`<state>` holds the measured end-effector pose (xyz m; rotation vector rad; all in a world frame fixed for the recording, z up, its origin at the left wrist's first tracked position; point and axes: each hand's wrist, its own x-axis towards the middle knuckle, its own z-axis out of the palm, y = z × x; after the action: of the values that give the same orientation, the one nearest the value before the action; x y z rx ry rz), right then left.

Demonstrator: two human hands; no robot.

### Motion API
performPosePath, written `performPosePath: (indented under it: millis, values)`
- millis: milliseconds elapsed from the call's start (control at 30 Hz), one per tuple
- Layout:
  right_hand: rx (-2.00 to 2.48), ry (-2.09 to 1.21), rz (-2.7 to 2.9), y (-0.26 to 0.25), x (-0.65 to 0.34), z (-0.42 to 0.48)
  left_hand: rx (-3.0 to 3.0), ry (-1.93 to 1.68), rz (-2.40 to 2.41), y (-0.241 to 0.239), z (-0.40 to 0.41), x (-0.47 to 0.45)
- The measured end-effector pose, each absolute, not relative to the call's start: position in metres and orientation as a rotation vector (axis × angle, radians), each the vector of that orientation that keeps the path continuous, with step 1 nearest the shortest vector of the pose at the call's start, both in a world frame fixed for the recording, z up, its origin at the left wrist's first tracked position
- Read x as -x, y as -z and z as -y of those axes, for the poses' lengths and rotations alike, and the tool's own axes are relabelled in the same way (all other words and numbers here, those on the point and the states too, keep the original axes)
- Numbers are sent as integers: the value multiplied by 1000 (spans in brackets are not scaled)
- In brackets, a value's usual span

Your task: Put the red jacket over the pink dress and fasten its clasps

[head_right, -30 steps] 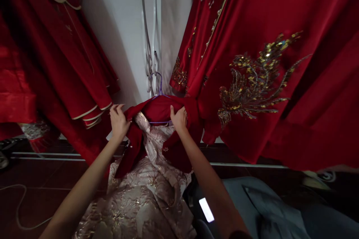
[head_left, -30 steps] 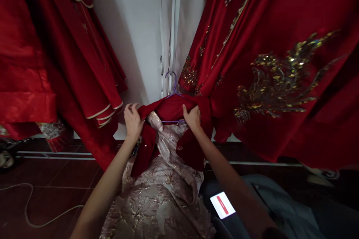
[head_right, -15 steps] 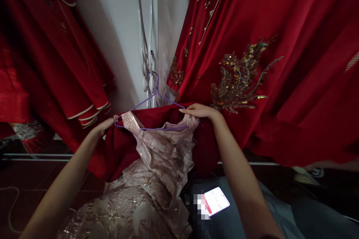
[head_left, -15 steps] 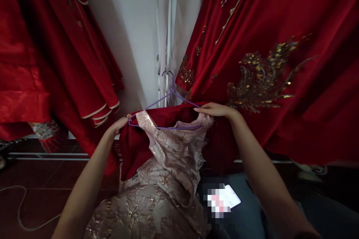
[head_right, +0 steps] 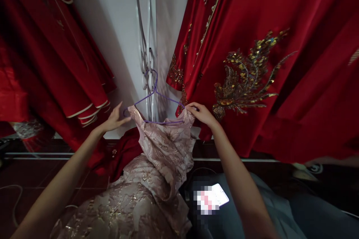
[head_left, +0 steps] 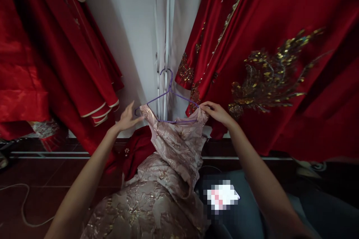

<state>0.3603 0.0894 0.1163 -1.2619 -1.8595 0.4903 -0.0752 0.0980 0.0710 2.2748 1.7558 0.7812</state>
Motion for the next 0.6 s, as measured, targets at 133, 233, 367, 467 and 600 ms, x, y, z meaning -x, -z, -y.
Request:
performPosePath:
  millis: [133,233,367,467,600]
  values:
    - [1221,-441,1823,-112,-357,-92,-2499,-884,-1574,-92,-120,40]
    - [1210,-392,1699,-106,-358,-96,-2506,-840,-1410,-98,-123,37]
    - [1275,-221,1319,-83,-373,-93,-2386,-1002,-1349,-89,-114,57]
    - [1390,-42,1117,-55,-384,-76,-2275,-993,-1450,-60,-100,78]
    - [1383,-186,1394,-32,-376,-42,-2219,-724,-1513,-16,-76,93]
